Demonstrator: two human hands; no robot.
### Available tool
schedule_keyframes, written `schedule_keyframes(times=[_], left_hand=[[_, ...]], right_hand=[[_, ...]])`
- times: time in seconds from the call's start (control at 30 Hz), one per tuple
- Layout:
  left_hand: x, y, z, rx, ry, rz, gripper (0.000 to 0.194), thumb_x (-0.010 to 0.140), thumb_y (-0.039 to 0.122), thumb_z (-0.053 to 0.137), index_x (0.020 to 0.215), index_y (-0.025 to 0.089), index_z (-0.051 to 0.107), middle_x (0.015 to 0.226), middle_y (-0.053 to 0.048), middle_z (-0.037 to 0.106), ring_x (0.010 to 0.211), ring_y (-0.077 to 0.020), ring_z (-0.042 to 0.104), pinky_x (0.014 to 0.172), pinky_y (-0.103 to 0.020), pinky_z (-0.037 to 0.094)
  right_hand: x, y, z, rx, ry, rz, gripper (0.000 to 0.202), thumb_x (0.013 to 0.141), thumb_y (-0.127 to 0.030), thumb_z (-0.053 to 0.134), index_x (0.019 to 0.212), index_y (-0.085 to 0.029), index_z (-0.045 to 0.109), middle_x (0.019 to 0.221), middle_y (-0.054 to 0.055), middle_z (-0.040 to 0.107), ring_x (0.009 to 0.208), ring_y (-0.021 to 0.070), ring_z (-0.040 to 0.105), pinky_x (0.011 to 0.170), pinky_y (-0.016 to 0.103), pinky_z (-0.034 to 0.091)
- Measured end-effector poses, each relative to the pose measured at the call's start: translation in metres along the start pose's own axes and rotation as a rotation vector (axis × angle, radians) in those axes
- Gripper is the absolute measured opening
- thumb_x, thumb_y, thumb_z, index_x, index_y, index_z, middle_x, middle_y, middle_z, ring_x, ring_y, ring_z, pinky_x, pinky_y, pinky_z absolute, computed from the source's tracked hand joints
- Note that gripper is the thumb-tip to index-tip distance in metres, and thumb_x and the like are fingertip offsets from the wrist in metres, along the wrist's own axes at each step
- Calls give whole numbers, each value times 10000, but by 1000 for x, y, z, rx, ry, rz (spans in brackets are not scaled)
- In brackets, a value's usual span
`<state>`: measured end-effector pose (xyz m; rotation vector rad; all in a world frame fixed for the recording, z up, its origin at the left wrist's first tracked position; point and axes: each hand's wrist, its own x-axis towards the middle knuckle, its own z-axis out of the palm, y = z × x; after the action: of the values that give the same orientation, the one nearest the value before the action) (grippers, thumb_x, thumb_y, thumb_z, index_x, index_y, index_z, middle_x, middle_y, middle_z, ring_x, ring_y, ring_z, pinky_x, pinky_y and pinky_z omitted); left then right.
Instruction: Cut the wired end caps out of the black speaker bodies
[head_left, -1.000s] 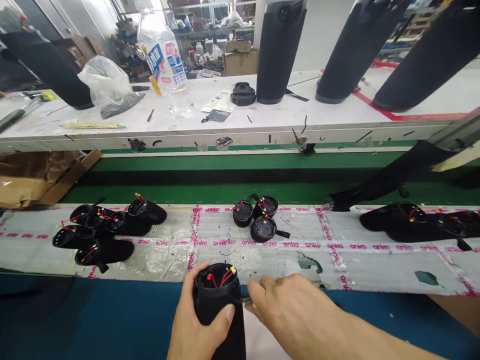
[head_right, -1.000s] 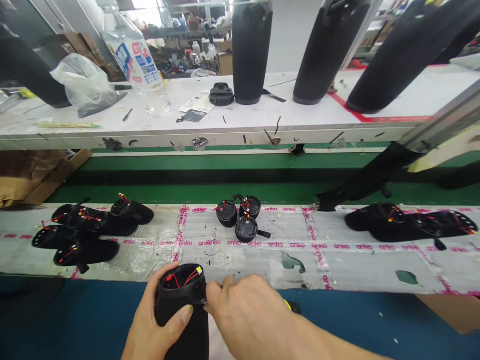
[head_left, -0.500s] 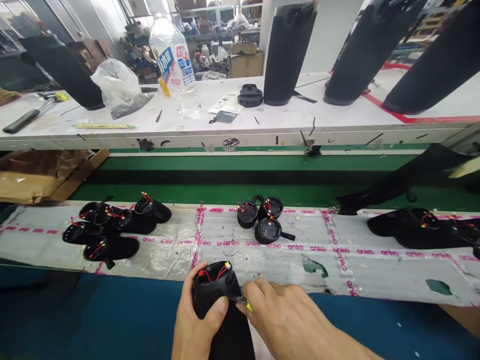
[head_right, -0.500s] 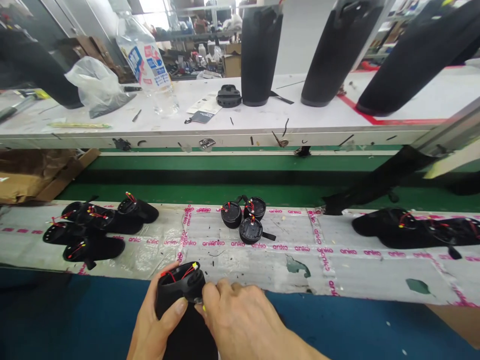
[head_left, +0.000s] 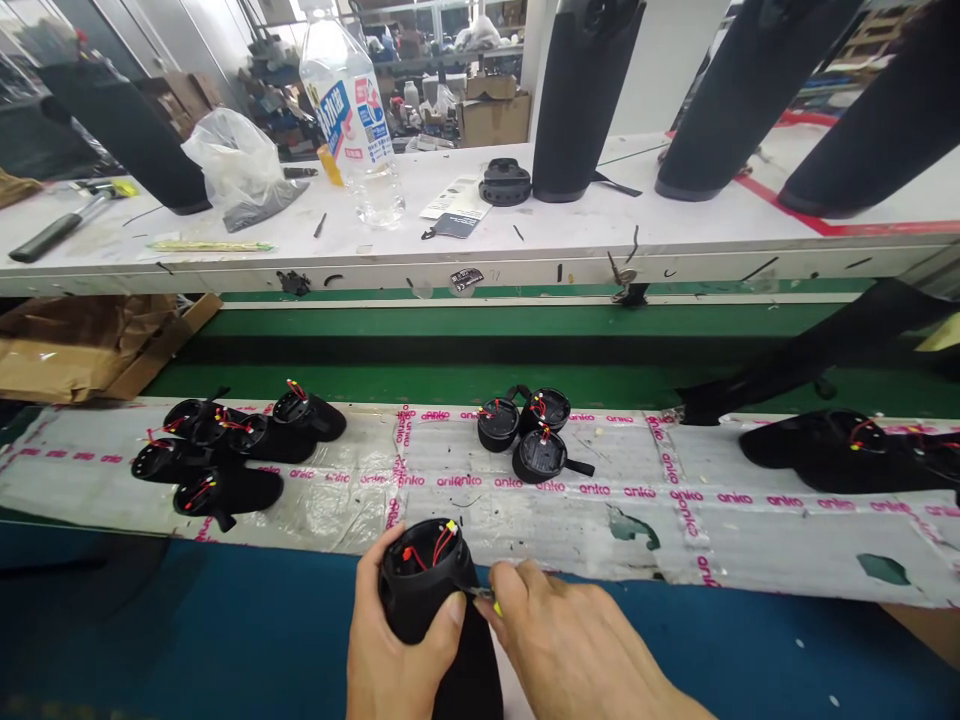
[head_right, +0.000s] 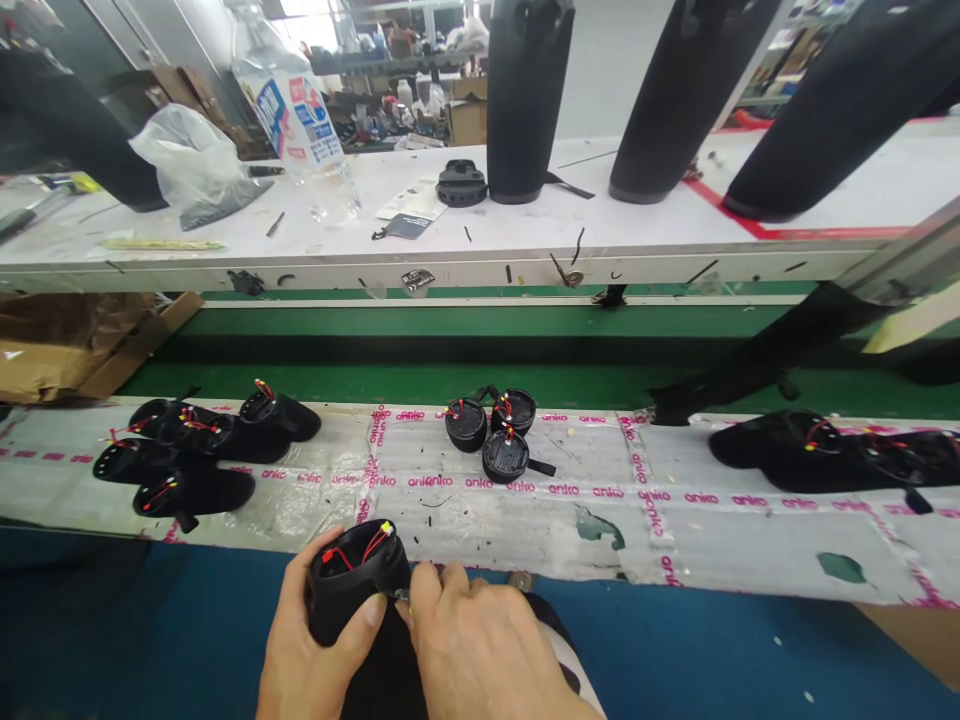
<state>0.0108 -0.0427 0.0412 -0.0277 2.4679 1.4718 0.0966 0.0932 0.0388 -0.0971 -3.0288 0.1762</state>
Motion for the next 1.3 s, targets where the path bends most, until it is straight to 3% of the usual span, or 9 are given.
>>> schedule_keyframes(times=[0.2,0.43,0.5,0.6,0.73,0.8,0.97,1.3], left_hand=[[-3,3,0,59,28,-3,720,673,484,715,1320,221,540,1214,-117,674,1103,-344,644,1006,-497,484],[-2,-3,-1,83,15,-8,739,684,503,707,1332,204,516,1240,-136,640,1134,-364,621,1029,-533,458],[-1,-7,-2,77,20,-10,729,694,503,708,1328,198,518,1261,-142,628,1163,-365,609,1042,-531,451],[0,-13,-5,-11,-12,-35,744,698,562,731,1325,211,539,1283,-124,638,1191,-356,600,1074,-505,430],[3,-20,-7,-264,-164,-207,839,667,668,760,1357,248,530,1170,-75,728,1077,-329,689,926,-409,540],[4,-22,-6,-322,-187,-214,884,645,666,778,1373,233,529,1175,-90,738,1100,-345,696,875,-391,578],[2,-22,-5,-312,-178,-180,918,638,646,795,1402,216,521,1223,-114,729,1155,-366,684,936,-418,573],[0,-18,-7,-244,-220,-156,926,639,629,811,1417,238,495,1242,-96,722,1144,-336,675,1045,-429,473]], right_hand=[[-2,-5,3,-9,-3,-20,241,853,-178,625,938,-235,407,660,-2,621,438,183,597,406,360,128],[12,-8,-9,-23,-103,-97,285,697,-120,682,860,-224,473,637,6,606,430,189,563,402,376,20],[11,-10,-5,-5,-120,-90,286,723,-113,688,877,-222,473,652,4,617,442,193,575,404,376,40],[5,-9,4,101,-58,-51,249,872,-180,669,927,-236,433,683,-19,635,479,195,614,419,368,127],[-3,1,6,218,26,-40,201,989,-249,596,996,-251,395,779,-35,653,581,194,673,463,336,259],[-3,8,2,153,24,-57,233,972,-235,622,990,-254,390,774,-33,638,580,200,664,471,334,280],[-1,15,-4,0,-15,-136,317,881,-187,700,965,-248,400,759,-28,609,565,197,618,469,341,318],[-4,13,-3,-28,-29,-176,308,836,-148,672,962,-241,407,761,-23,588,577,205,600,467,355,351]])
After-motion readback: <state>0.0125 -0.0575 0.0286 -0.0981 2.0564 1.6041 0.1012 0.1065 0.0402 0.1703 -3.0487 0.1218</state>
